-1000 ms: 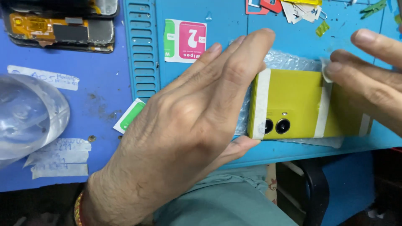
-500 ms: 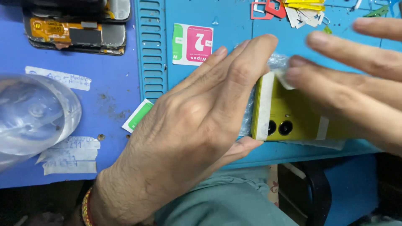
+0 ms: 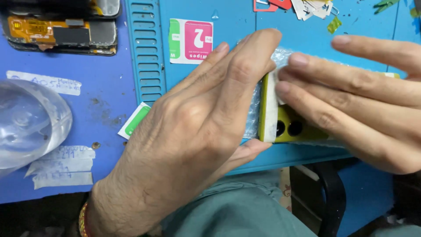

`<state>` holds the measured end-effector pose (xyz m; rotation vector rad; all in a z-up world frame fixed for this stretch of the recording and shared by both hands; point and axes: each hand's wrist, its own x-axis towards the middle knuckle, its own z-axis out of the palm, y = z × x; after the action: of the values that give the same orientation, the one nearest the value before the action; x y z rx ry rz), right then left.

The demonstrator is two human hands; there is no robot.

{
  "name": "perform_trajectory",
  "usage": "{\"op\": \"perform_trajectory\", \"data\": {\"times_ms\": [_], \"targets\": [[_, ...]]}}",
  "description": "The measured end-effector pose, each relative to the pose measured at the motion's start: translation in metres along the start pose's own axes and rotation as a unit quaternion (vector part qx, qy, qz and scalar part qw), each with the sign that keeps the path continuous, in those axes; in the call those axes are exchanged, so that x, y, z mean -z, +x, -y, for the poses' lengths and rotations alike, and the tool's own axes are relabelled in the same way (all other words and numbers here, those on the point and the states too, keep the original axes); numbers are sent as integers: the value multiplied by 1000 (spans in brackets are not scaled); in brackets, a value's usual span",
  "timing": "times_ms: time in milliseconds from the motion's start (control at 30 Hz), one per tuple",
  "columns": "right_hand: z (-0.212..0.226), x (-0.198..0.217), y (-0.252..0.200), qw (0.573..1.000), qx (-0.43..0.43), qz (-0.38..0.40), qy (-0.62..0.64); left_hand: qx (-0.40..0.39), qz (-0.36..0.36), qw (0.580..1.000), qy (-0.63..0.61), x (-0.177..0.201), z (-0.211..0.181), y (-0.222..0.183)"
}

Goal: Cleaning the back panel and camera lenses of a smartphone using a wipe and cleaning solution.

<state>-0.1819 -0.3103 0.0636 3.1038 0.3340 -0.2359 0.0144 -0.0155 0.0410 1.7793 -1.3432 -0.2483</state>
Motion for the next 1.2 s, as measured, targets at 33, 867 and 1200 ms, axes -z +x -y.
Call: {"op": "perform_trajectory", "data": {"times_ms": [33,867,1200], "targets": [[0,1,-1,1000,-3,15,-16,1,-3,1000,-1,0,0,-2],[22,20,1,992,82,-10,-95,-10,24,999,32,-4,0,-5],[28,8,-15,996,43,-16,-73,-13,42,998,40,-6,-1,-3]]}}
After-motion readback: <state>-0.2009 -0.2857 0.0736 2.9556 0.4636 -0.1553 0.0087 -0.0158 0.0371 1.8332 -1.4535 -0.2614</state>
